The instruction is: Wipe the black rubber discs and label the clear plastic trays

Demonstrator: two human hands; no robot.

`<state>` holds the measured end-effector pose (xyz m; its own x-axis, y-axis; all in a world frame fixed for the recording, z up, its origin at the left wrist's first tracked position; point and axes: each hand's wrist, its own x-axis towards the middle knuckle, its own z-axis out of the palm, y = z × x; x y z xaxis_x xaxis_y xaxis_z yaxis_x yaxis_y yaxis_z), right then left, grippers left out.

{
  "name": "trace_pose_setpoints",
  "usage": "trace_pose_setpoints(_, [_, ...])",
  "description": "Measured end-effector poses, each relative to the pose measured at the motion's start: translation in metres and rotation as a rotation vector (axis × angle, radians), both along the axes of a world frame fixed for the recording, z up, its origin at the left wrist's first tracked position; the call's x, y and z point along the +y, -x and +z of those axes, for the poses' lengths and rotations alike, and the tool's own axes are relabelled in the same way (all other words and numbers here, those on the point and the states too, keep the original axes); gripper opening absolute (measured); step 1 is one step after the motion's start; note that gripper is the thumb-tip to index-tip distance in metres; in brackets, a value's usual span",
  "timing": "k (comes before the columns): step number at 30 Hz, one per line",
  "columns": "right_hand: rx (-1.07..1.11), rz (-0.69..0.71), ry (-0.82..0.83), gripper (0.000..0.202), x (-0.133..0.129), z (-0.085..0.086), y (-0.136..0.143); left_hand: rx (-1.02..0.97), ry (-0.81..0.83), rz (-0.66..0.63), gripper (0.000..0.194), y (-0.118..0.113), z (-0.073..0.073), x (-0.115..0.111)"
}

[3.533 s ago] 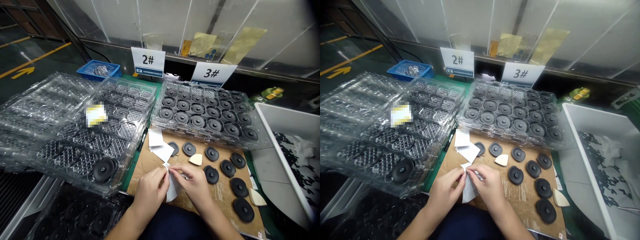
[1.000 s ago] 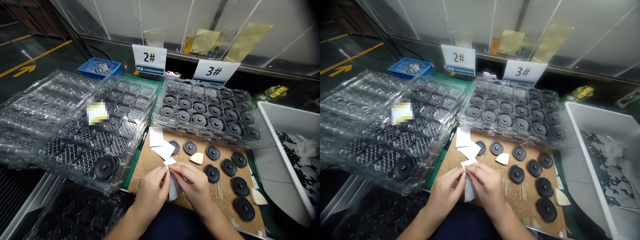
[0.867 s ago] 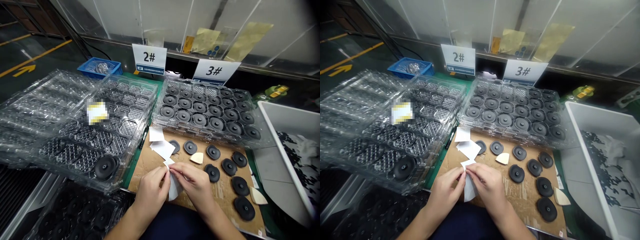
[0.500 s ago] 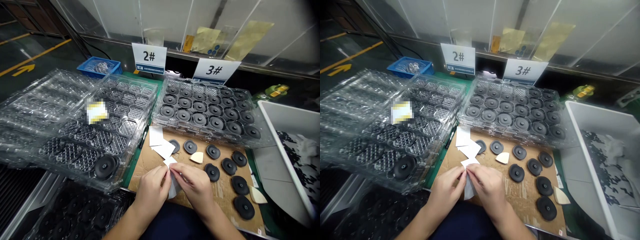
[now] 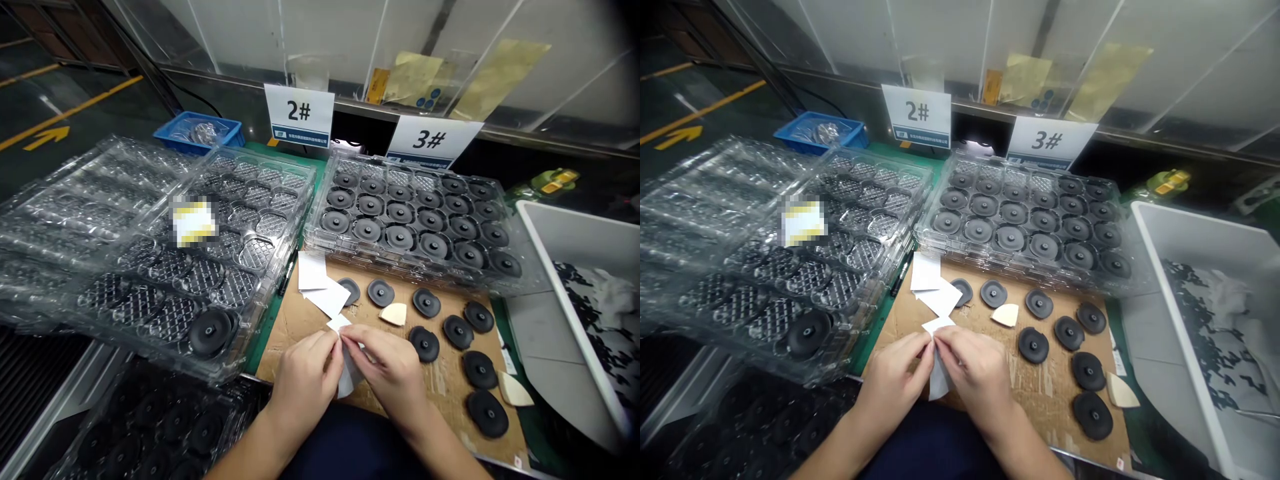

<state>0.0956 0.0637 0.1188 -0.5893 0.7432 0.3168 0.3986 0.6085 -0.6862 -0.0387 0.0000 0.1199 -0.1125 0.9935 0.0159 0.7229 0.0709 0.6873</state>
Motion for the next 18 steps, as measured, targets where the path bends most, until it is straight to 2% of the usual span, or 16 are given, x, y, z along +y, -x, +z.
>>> trace_pose_setpoints(4, [0.027,-0.028,0.084,0.016,-0.001,0.001,0.003,-0.038,-0.006,-0.006,0.021,0.0,0.001,0.001])
trace_pose_setpoints(12, [0.103,-0.149,0.373,0.009,0.001,0.003,0.005,-0.047,-0.034,-0.03,0.019,0.0,-0.001,-0.002])
trace_pose_setpoints(15, [0.139,-0.214,0.534,0.007,0.003,-0.001,0.006,-0.038,-0.033,-0.031,0.02,0.0,-0.001,-0.001])
trace_pose_setpoints(18, [0.274,-0.268,0.726,0.014,0.006,-0.008,0.007,-0.086,-0.024,-0.032,0.021,0.001,0.0,0.0])
